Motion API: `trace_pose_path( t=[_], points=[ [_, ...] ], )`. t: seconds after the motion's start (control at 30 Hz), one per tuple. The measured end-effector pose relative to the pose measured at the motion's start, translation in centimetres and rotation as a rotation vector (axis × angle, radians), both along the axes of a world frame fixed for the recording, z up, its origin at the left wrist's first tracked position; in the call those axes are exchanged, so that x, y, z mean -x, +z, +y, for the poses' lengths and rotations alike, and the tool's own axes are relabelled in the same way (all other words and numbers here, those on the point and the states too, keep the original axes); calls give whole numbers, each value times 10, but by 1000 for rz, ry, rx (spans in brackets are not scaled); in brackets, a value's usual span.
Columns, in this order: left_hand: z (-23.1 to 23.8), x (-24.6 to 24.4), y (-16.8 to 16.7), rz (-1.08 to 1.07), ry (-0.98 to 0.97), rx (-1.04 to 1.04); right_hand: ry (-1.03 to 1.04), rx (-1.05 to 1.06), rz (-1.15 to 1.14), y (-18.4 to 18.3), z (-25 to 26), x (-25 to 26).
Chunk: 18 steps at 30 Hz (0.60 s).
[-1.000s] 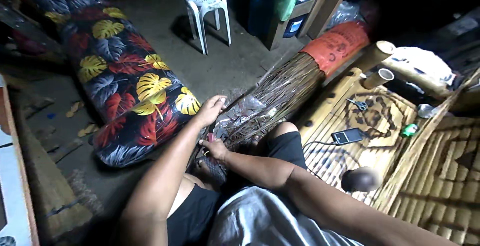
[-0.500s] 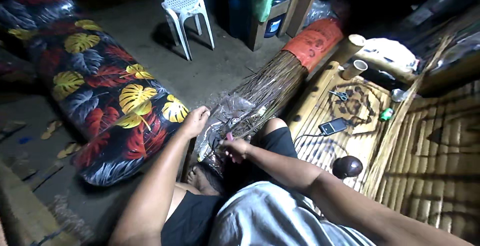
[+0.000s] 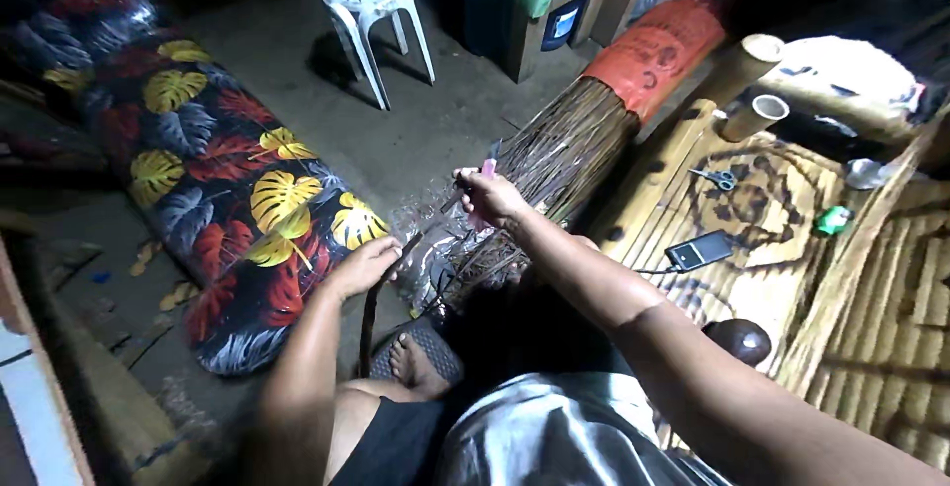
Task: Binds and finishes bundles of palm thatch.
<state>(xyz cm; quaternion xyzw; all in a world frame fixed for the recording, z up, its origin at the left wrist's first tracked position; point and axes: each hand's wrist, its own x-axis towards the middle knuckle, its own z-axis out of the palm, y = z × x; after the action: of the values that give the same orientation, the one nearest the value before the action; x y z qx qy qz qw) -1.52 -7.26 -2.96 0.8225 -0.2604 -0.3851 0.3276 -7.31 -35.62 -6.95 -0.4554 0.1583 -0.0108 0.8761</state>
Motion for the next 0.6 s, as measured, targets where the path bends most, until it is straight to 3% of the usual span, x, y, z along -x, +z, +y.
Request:
trace_pose_path(
  t=[0.07,0.17,0.4,0.5,0.6],
  points=[
    [-9,-10,1,19,96,-13,37,55,-40,3,4,-6],
    [-34,-19,13,-114,150,66,104,110,-104,9,10,-16],
    [-80,-36,22,-497,99,133,130,130,-136,12,19,-32],
    [-86,-30,14,-507,75,182,175,189,-175,5,20,-34],
    [-74,-28,13,-393,89,108,194,85,-209,-9,14,-37]
  ],
)
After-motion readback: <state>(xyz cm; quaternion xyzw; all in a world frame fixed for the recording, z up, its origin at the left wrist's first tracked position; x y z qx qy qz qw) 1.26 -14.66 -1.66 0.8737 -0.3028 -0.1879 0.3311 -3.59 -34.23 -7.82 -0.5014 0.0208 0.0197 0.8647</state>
